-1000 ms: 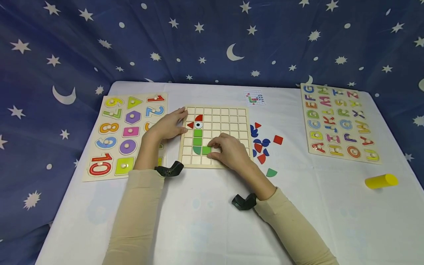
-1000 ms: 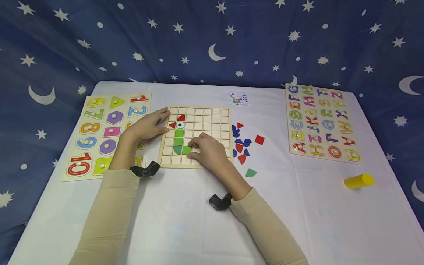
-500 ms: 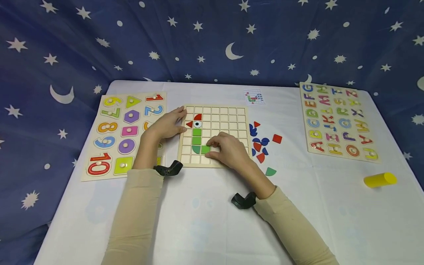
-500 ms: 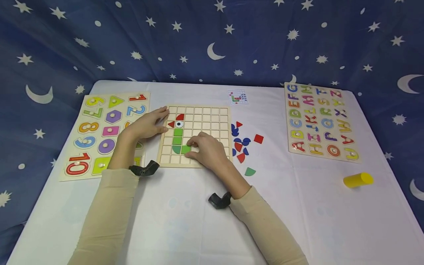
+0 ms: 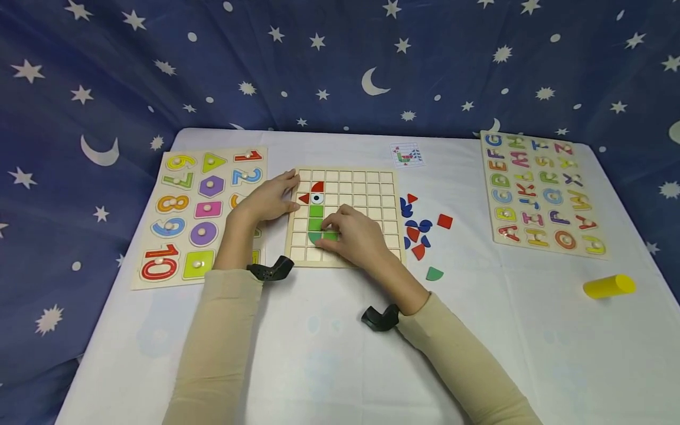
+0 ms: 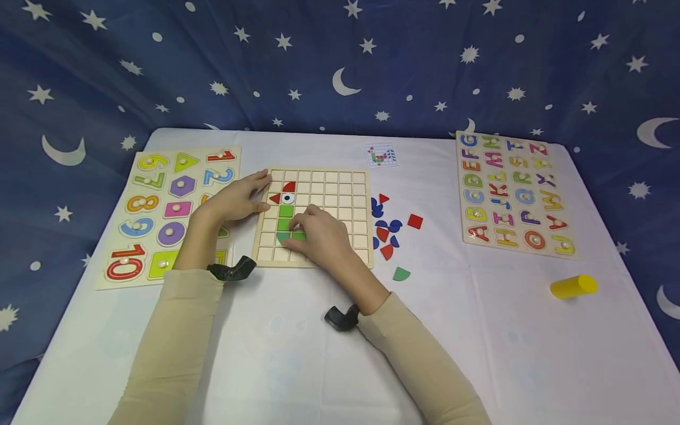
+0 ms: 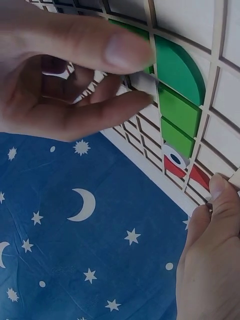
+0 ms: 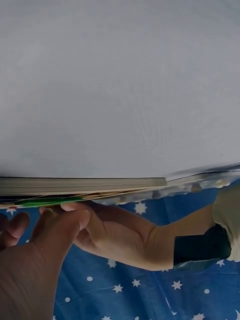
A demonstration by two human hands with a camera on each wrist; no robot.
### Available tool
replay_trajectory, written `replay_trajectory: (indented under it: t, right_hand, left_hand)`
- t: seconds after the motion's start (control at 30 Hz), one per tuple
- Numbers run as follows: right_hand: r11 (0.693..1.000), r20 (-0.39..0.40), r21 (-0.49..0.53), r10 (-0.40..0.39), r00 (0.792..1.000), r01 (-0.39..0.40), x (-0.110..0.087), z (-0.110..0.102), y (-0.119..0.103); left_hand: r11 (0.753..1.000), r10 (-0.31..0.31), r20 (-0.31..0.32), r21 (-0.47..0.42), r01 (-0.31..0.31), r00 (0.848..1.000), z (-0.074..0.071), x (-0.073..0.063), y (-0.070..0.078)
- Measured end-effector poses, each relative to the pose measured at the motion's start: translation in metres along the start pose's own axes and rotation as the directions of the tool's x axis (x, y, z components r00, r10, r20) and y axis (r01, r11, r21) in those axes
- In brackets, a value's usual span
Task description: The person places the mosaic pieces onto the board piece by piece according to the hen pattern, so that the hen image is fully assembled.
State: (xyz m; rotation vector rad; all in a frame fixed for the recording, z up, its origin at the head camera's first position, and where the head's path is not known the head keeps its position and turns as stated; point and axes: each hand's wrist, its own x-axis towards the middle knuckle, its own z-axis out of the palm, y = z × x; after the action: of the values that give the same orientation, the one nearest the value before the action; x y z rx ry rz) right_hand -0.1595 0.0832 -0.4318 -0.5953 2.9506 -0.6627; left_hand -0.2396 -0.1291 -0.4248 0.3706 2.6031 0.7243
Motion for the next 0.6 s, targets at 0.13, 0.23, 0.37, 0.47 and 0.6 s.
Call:
replay_trajectory:
  t: [0.13,0.23,0.37,0.47,0.6]
  right_hand:
    - [0.999,0.023,-0.046,-0.027,0.999,0.028,0.0035,0.0016,-0.0051]
    - [0.997,0.03,-0.07,-0.039,0.999,0.041,0.0038,0.0022,-0.007]
    - [0.996,0.035,-0.083,-0.038,0.999,0.04,0.0039,0.0022,-0.0084]
    - [0.996,0.035,-0.08,-0.036,0.999,0.038,0.0042,0.0024,-0.0088]
    - [0.997,0.035,-0.072,-0.037,0.999,0.04,0.0047,0.0029,-0.0092]
  left_hand:
    - [1.0,0.007,0.006,-0.006,-0.007,1.0,-0.002,-0.0008,-0.0002]
    - [1.0,0.017,0.009,-0.007,-0.017,1.0,-0.0022,-0.0011,0.0011]
    - [1.0,0.021,0.011,-0.003,-0.021,1.0,-0.0024,-0.0008,0.0017]
    - [1.0,0.017,0.012,-0.002,-0.017,1.0,-0.0025,-0.0004,0.001]
    - [1.0,0.01,0.012,-0.008,-0.01,1.0,-0.0035,-0.001,-0.0004]
